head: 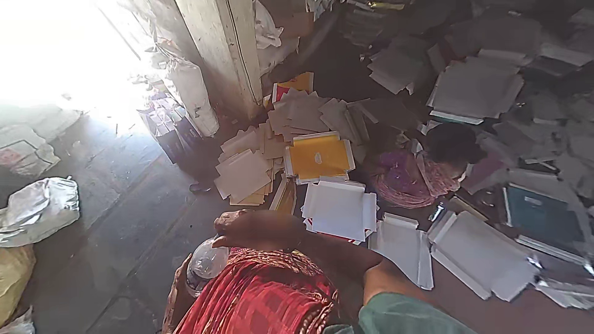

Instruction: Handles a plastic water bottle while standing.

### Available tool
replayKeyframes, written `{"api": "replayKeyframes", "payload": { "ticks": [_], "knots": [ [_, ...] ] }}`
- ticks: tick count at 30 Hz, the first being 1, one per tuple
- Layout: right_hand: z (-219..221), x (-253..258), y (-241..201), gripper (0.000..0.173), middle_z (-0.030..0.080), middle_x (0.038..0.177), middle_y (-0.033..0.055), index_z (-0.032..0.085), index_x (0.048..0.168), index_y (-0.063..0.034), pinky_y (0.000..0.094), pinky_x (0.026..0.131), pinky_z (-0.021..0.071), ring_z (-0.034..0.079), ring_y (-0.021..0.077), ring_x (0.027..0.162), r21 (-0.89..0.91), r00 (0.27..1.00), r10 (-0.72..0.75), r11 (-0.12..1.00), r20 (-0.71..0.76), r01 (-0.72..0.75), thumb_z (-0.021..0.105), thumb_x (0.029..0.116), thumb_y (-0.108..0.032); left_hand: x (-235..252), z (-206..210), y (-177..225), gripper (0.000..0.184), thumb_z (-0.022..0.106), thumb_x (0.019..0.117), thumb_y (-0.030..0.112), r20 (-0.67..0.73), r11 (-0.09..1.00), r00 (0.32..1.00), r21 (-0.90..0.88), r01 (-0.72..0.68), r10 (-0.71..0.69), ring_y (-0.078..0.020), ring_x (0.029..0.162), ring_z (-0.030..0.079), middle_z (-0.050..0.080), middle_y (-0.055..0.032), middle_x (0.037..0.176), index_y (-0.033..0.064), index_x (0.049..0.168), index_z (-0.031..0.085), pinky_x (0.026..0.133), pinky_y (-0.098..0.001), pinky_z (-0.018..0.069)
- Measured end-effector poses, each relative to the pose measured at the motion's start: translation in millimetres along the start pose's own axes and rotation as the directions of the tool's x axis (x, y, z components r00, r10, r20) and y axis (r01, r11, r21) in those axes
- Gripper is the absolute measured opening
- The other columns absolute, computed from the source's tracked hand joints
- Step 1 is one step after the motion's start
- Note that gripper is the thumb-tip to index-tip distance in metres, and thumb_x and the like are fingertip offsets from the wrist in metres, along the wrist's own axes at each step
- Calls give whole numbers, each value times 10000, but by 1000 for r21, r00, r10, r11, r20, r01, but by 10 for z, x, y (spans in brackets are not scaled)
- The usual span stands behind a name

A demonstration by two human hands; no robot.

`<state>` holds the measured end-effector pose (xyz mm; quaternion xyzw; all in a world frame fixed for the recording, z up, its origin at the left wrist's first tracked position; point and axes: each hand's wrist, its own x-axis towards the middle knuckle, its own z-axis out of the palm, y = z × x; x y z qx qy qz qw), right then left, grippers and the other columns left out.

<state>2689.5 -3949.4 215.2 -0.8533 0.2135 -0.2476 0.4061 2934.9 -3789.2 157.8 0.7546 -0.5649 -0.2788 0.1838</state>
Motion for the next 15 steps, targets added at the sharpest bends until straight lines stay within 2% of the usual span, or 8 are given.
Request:
{"api": "replayKeyframes", "payload": {
  "ticks": [2, 5, 10, 12, 15],
  "knots": [
    [14, 124, 46, 293, 666, 882, 190, 669, 999, 56, 411, 760, 549, 683, 299, 846, 46, 1000, -24, 999, 1, 24, 640, 1002, -236, 72, -37, -84, 822, 699, 846, 403, -16, 1000, 1000, -4, -3, 3, -362, 1321, 558, 557, -293, 1414, -59, 1480, 455, 1140, -465, 409],
    [63, 313, 59, 246, 683, 959, 195, 682, 1061, 50, 391, 815, 554, 689, 299, 918, 89, 997, -75, 993, 1, 75, 652, 991, -184, 111, -94, -216, 824, 701, 849, 397, -55, 999, 998, -50, 14, -16, -335, 1326, 557, 548, -294, 1424, -68, 1480, 449, 1145, -433, 408],
    [152, 651, 5, 221, 702, 1077, 189, 711, 1129, 25, 384, 931, 549, 684, 317, 1037, 30, 976, -217, 976, -5, 217, 698, 908, 13, 203, -221, -378, 799, 676, 875, 354, -120, 989, 990, -133, 61, -78, -294, 1321, 558, 540, -298, 1428, -86, 1488, 415, 1133, -394, 417],
    [201, 793, -29, 231, 702, 1135, 175, 711, 1149, 11, 382, 960, 536, 677, 310, 1073, 17, 970, -242, 970, 6, 242, 655, 927, 44, 297, -332, -441, 831, 685, 850, 380, -145, 990, 987, -131, 58, -77, -276, 1301, 574, 557, -288, 1412, -78, 1490, 419, 1118, -388, 429],
    [288, 1015, -100, 237, 698, 1171, 174, 713, 1149, 15, 369, 977, 527, 668, 307, 1096, -17, 962, -273, 962, -7, 273, 580, 962, 72, 534, -598, -561, 838, 681, 857, 386, -107, 993, 994, -118, 23, -36, -279, 1326, 548, 530, -293, 1437, -81, 1494, 403, 1137, -382, 406]
  ]
}}
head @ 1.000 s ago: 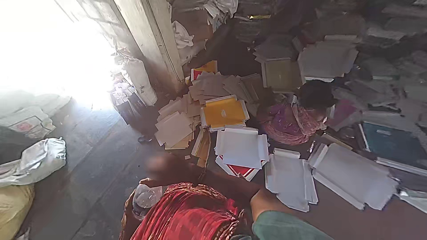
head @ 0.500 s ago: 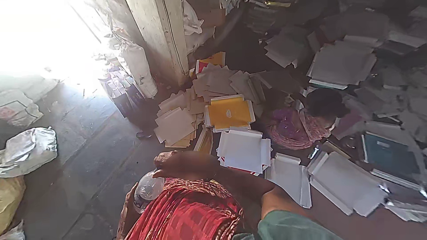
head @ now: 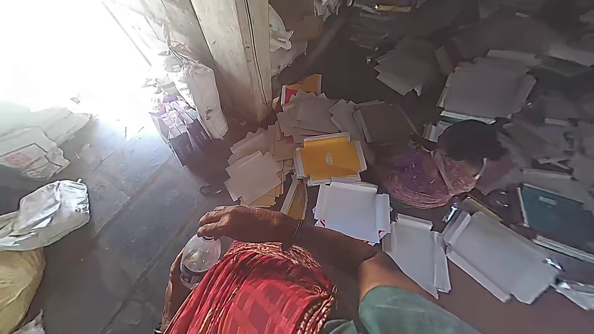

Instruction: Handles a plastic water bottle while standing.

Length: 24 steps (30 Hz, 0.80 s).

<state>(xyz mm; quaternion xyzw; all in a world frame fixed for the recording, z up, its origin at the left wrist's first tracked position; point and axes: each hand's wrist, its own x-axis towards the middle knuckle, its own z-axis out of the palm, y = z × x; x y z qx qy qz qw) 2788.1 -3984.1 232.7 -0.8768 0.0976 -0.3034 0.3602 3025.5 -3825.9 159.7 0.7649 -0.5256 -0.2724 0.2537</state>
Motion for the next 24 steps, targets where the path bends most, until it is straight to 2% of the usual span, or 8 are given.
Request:
{"api": "replayKeyframes", "payload": {
  "ticks": [3, 5, 10, 12, 14, 18, 21, 24],
  "knots": [
    [163, 256, -23, 246, 706, 1180, 177, 726, 1145, 24, 358, 989, 522, 667, 310, 1109, -23, 997, -30, 999, -75, 28, 560, 971, 80, 296, -257, -303, 901, 718, 823, 455, -1, 995, 995, 6, -100, 100, -257, 1321, 558, 544, -271, 1434, -59, 1496, 412, 1128, -383, 425],
    [291, 438, -22, 244, 714, 1172, 179, 735, 1126, 32, 359, 1005, 518, 670, 311, 1118, -16, 992, -50, 999, -120, 48, 559, 967, 91, 450, -439, -450, 883, 716, 825, 448, -2, 989, 989, -14, -149, 149, -254, 1313, 562, 552, -272, 1423, -61, 1486, 426, 1123, -382, 426],
    [637, 900, 53, 221, 721, 1164, 168, 744, 1110, 18, 348, 1005, 524, 676, 295, 1117, -45, 994, -20, 999, -109, 15, 598, 955, 76, 767, -835, -944, 830, 671, 862, 455, 26, 978, 977, -21, -210, 210, -268, 1308, 565, 562, -278, 1407, -69, 1468, 456, 1124, -384, 421],
    [791, 1079, 100, 205, 725, 1139, 169, 747, 1101, 20, 345, 999, 533, 684, 291, 1104, -42, 995, -12, 999, -103, 7, 617, 948, 66, 859, -1004, -1149, 850, 688, 838, 498, 54, 978, 977, -1, -209, 209, -250, 1296, 577, 582, -242, 1400, -33, 1468, 478, 1115, -383, 435],
    [931, 1257, 133, 191, 726, 1114, 171, 745, 1096, 25, 337, 987, 537, 689, 283, 1083, -40, 995, -2, 999, -97, -2, 640, 939, 55, 940, -1166, -1315, 850, 689, 830, 481, 66, 975, 973, 18, -224, 222, -268, 1294, 578, 581, -250, 1397, -39, 1467, 476, 1114, -392, 436],
    [1262, 1562, 176, 149, 720, 1000, 182, 737, 1042, 42, 344, 888, 561, 703, 285, 974, -83, 993, 38, 995, -115, -47, 697, 924, -37, 1044, -1409, -1707, 837, 685, 847, 476, 78, 974, 971, 19, -228, 226, -284, 1296, 580, 580, -257, 1398, -42, 1469, 473, 1120, -409, 436],
    [1450, 1785, 203, 166, 723, 1038, 181, 739, 1068, 33, 355, 925, 556, 702, 292, 1009, -94, 991, 77, 992, -109, -88, 701, 918, -27, 1045, -1585, -1697, 793, 684, 859, 393, 75, 986, 983, 12, -167, 165, -330, 1307, 567, 560, -286, 1408, -56, 1474, 460, 1127, -446, 425],
    [1533, 1969, 276, 187, 726, 1089, 164, 749, 1078, 16, 361, 945, 543, 689, 296, 1040, -76, 995, 72, 994, -75, -78, 665, 915, 53, 1164, -1614, -1894, 789, 688, 861, 394, 59, 989, 987, -13, -147, 147, -321, 1294, 577, 567, -283, 1399, -48, 1474, 461, 1117, -444, 437]
  ]
}}
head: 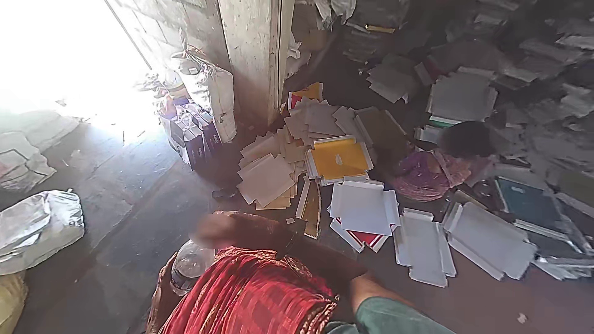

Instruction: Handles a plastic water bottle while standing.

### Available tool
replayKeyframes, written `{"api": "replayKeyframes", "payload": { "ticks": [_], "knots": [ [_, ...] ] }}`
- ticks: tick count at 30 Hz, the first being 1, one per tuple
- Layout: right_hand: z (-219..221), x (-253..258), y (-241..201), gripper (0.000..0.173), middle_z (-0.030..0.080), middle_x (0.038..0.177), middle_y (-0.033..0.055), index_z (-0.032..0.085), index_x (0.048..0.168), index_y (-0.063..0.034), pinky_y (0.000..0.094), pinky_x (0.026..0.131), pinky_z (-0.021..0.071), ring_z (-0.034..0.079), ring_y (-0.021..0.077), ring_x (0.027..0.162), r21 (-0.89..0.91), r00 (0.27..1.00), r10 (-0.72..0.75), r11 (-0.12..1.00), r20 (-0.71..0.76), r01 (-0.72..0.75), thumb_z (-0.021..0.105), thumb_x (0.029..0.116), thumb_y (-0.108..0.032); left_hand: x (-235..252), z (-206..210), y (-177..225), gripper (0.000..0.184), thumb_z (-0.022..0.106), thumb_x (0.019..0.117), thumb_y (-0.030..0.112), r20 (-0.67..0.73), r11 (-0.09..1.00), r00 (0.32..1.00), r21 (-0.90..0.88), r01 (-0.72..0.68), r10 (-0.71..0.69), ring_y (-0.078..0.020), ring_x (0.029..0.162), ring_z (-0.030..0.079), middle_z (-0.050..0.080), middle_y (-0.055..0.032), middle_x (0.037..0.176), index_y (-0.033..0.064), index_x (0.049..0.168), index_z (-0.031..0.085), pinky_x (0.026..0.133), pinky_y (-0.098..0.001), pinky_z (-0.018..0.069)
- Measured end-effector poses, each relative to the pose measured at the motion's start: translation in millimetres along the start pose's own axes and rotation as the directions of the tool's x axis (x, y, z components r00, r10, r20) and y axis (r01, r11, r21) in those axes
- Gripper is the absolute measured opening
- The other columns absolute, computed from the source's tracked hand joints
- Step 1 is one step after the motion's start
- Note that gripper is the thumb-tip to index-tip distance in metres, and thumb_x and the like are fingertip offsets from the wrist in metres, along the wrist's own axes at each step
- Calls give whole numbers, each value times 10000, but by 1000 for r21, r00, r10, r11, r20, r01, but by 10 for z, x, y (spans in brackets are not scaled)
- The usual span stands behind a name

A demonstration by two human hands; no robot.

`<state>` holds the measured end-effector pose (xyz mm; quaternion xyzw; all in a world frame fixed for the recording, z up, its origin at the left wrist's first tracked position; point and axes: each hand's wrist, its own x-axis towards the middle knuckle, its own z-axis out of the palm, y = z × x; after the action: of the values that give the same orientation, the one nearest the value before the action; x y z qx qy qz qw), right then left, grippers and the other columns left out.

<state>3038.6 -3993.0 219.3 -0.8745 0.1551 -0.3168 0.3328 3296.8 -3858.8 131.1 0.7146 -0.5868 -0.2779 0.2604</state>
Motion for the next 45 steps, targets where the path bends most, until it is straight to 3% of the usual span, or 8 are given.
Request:
{"api": "replayKeyframes", "payload": {
  "ticks": [6, 13, 24, 26, 29, 33, 39, 45],
  "knots": [
    [-38, 350, 277, 203, 733, 1120, 156, 748, 1055, 18, 360, 955, 532, 687, 293, 1062, 93, 995, -60, 994, 81, 52, 610, 929, 96, 305, -106, -14, 621, 617, 954, 230, 1, 995, 997, -59, 78, -78, -323, 1297, 564, 555, -316, 1393, -110, 1448, 453, 1129, -396, 413],
    [-149, 1001, 741, 154, 712, 951, 162, 728, 1022, 29, 347, 865, 554, 694, 289, 956, -41, 979, -170, 984, 109, 176, 681, 955, -102, 718, -395, 114, 741, 647, 903, 337, -117, 991, 987, 72, 116, -107, -401, 1343, 530, 530, -318, 1431, -73, 1484, 438, 1154, -498, 384],
    [-384, 1604, 1465, 541, 630, 705, 122, 651, 746, -18, 449, 610, 504, 661, 276, 695, -45, 998, 60, 997, 33, -58, 548, 1026, -469, 1470, -307, 427, 697, 629, 916, 256, -222, 965, 943, 24, 260, -248, -404, 1342, 526, 509, -340, 1439, -93, 1483, 422, 1156, -491, 378],
    [-432, 1610, 1581, 494, 652, 793, 129, 686, 873, -13, 425, 673, 531, 668, 264, 760, 34, 997, 63, 997, 40, -64, 544, 1038, -457, 1573, -312, 648, 676, 620, 943, 192, -198, 951, 932, -16, 307, -304, -416, 1383, 479, 462, -360, 1471, -116, 1496, 384, 1181, -469, 347],
    [-554, 1691, 1655, 437, 694, 1110, 206, 655, 1280, 26, 382, 890, 559, 691, 280, 1003, 253, 992, 62, 963, 114, -89, 586, 1042, -334, 1709, -296, 770, 661, 605, 950, 154, -223, 937, 912, -32, 347, -345, -443, 1399, 453, 445, -374, 1479, -134, 1496, 369, 1190, -472, 327],
    [-651, 1690, 1739, 462, 636, 1276, 260, 549, 1413, 48, 374, 980, 539, 663, 312, 1133, 414, 987, -23, 909, 157, -44, 637, 1010, -158, 1822, -157, 767, 597, 571, 990, 149, -222, 919, 892, -76, 388, -395, -375, 1373, 489, 479, -360, 1452, -137, 1479, 383, 1169, -422, 360],
    [-653, 1597, 1919, 367, 614, 1317, 257, 652, 1294, 39, 342, 937, 564, 661, 325, 1144, 456, 976, -125, 889, 178, 31, 568, 946, 123, 1804, -14, 154, 687, 585, 953, 351, -272, 961, 931, -198, 195, -245, -36, 1225, 567, 590, -241, 1348, -139, 1414, 449, 1060, -173, 425],
    [-628, 1633, 1939, 254, 711, 1069, 175, 682, 1232, -1, 370, 847, 578, 710, 289, 978, 139, 984, -129, 984, 119, 112, 608, 998, -68, 1789, -54, -127, 797, 714, 875, 367, -228, 991, 965, -37, 127, -132, -221, 1256, 611, 590, -281, 1369, -102, 1457, 439, 1083, -338, 469]
  ]
}}
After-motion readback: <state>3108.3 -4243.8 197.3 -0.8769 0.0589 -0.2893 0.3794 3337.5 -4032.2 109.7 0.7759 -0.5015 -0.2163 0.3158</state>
